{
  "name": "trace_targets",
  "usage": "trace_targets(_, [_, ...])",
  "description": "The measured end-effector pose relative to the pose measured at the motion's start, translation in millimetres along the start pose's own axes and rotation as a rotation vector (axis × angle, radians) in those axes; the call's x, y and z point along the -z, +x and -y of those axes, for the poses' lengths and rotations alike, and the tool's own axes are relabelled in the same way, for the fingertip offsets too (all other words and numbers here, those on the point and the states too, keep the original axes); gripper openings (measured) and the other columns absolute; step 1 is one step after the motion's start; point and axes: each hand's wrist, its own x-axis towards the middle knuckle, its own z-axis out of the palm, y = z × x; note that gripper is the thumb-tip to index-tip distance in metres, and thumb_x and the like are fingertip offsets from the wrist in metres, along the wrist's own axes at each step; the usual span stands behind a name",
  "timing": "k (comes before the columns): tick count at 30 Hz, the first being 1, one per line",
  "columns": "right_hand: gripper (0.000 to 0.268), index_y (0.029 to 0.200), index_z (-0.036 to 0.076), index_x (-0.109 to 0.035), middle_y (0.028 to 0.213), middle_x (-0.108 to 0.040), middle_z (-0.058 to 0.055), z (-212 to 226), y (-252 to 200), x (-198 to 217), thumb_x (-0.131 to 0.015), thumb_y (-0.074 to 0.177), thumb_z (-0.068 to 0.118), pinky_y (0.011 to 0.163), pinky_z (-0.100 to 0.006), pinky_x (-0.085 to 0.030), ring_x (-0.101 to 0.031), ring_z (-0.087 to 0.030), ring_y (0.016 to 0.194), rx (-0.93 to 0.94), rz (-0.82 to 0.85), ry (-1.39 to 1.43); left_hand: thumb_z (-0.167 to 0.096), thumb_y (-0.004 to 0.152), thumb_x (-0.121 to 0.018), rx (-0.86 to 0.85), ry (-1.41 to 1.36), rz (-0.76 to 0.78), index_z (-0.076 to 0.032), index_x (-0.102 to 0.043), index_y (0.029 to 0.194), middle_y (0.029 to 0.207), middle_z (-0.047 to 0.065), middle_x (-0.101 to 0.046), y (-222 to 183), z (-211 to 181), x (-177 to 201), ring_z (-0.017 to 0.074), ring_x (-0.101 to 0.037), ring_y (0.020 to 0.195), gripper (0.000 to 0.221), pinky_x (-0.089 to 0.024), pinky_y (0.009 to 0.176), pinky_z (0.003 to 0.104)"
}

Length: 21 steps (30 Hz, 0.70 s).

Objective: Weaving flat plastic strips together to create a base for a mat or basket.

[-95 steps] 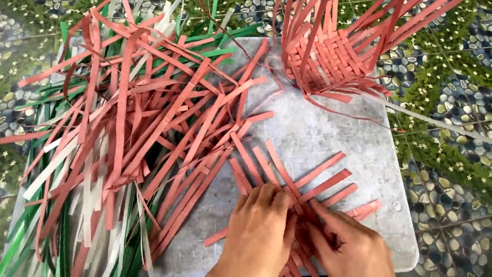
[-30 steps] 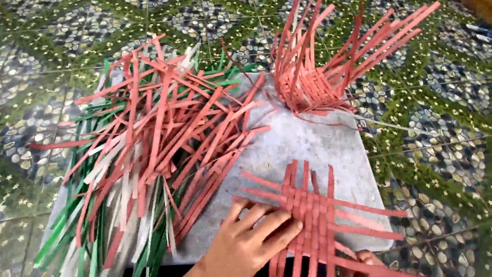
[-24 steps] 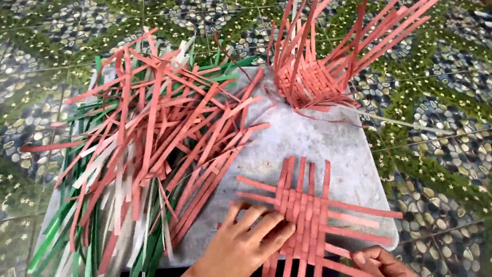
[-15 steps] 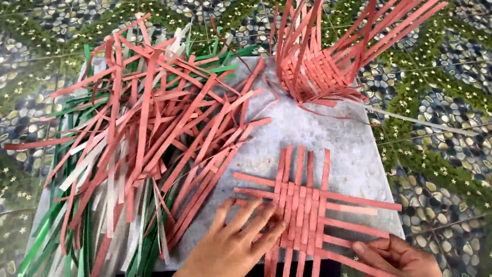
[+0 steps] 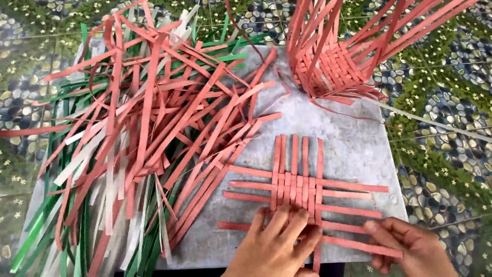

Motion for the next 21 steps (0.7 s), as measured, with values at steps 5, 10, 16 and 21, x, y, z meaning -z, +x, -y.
trace_targets(5, [0.033, 0.095, -0.029, -0.073, 0.065, -0.057, -0.045, -12.1, 29.1, 28.3, -0.060, 0.100, 0.000, 0.056, -0.053, -0.035, -0.042, -0.045, 0.058, -0.029, 0.090, -0.029, -0.064, 0.089, -0.054, 0.006, 0.016, 0.051, -0.009, -0.057, 0.117, 0.125, 0.015, -0.049, -1.6, 0.6, -0.3, 0.0352, -0.050, 0.113, 0.062, -0.045, 0.073, 0.056])
trace_targets(10, [0.019, 0.085, -0.001, -0.089, 0.084, -0.080, -0.009, 18.5, -13.5, 4.8, -0.079, 0.086, 0.015, 0.077, -0.037, -0.045, -0.064, -0.021, 0.084, 0.119, -0.234, -0.530, -0.025, 0.099, -0.063, 0.052, 0.094, -0.130, -0.012, -0.062, 0.099, 0.116, 0.007, -0.056, 4.0, -1.8, -3.4, 0.0283, -0.056, 0.104, 0.013, -0.050, 0.069, 0.049])
trace_targets(16, [0.019, 0.097, 0.000, -0.076, 0.077, -0.080, -0.017, -28.6, -30.2, -15.4, -0.075, 0.078, 0.005, 0.066, -0.034, -0.064, -0.077, -0.026, 0.067, 0.452, -0.262, -0.320, -0.023, 0.098, -0.059, 0.080, 0.034, -0.158, -0.013, -0.066, 0.103, 0.116, 0.009, -0.057, 1.9, 0.1, -2.5, 0.0294, -0.057, 0.105, 0.012, -0.049, 0.072, 0.051])
trace_targets(21, [0.027, 0.097, -0.009, -0.069, 0.096, -0.074, -0.018, -18.4, -61.7, -59.7, -0.053, 0.089, 0.012, 0.070, -0.033, -0.063, -0.077, -0.028, 0.071, 0.731, -0.207, -0.064, -0.040, 0.098, -0.051, 0.046, -0.166, -0.010, -0.009, -0.063, 0.115, 0.121, 0.011, -0.053, 1.2, 14.0, 7.0, 0.0297, -0.049, 0.101, 0.038, -0.041, 0.071, 0.048])
